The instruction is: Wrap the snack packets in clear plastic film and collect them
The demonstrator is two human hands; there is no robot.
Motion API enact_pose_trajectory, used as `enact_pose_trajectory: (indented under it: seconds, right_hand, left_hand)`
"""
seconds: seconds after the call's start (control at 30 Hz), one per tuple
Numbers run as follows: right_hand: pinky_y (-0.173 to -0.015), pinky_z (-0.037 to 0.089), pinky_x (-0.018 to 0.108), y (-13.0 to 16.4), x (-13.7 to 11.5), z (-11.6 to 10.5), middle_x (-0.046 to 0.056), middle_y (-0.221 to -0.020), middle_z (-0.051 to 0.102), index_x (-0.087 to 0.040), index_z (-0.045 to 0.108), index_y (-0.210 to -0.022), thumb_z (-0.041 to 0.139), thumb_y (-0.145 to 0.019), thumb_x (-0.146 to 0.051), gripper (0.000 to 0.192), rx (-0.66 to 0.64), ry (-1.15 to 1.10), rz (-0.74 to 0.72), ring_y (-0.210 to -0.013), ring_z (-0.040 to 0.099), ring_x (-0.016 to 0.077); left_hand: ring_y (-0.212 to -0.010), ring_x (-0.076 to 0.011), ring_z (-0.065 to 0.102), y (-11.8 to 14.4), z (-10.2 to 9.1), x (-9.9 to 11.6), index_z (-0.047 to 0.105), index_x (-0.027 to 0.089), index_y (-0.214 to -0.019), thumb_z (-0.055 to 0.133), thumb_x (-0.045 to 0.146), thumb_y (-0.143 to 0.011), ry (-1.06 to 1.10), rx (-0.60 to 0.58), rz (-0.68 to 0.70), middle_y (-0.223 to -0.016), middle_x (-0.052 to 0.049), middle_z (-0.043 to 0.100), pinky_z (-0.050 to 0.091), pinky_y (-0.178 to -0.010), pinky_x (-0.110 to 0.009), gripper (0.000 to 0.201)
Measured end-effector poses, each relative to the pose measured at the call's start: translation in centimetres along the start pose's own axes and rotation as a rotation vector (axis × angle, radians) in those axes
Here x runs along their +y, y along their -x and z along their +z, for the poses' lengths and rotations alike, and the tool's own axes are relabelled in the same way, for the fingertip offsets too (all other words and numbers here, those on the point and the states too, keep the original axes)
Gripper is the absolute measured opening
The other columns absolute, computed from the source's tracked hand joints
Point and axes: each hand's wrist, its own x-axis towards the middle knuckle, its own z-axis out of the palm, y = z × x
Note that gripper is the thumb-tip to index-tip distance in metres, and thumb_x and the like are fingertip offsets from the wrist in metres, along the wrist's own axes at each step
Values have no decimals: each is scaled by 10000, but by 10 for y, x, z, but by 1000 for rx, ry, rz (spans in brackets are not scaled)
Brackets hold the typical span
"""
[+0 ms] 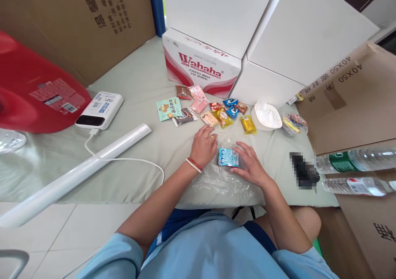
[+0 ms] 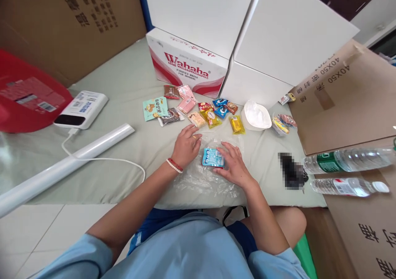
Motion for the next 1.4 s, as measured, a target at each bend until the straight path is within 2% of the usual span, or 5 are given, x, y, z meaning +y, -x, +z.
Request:
enact_pose_trajectory:
  seconds: [0.2,0.47,0.7,1.0,1.4]
  right_hand:
    - [-970,546,434,67,-7,-21,76,-1059,698,-272,702,-1051,628,-981,-239,107,180,-177,6,-1122,638,257]
    - [-1052,531,501,131,2,2,109,-1292,653,-285,654,-1277,688,-957,-248,323,73,-170,65,-1270,562,284]
    - [-948,575,455,120,9,7,90,-1157,682,-270,701,-1113,576,-995,-148,211,136,-171,46,-1149,601,251]
    - [-934,571,452,123,9,6,85,-1107,716,-264,710,-1059,564,-1002,-167,184,189,-233,50,-1102,632,244]
    - [-1053,513,447,81,18,-16,78,-1058,737,-255,729,-963,666,-964,-458,213,254,-653,267,-1145,667,253]
  left_hand:
    - [-1367,-288,541,10,-48,19,719,175,-1041,514,200,-985,30,71,138,-1250,-125,711,478,-1114,-493,214]
    - [-1159,-255,681,82,-71,-19,698,241,-1094,490,216,-1005,-119,-381,356,-1143,-65,769,353,-1165,-610,227]
    - [-1277,-259,611,92,-84,-14,620,230,-1314,447,55,-907,-101,-173,357,-1330,-125,689,511,-1046,-480,475]
    - [-1530,-254,391,63,-69,-3,512,335,-1510,436,-42,-830,-244,-510,556,-1474,-18,638,58,-1302,-624,782]
    - [-1385,-346,471,73,-87,-26,561,331,-1468,569,91,-694,-141,-586,380,-1481,-117,543,305,-1191,-636,810]
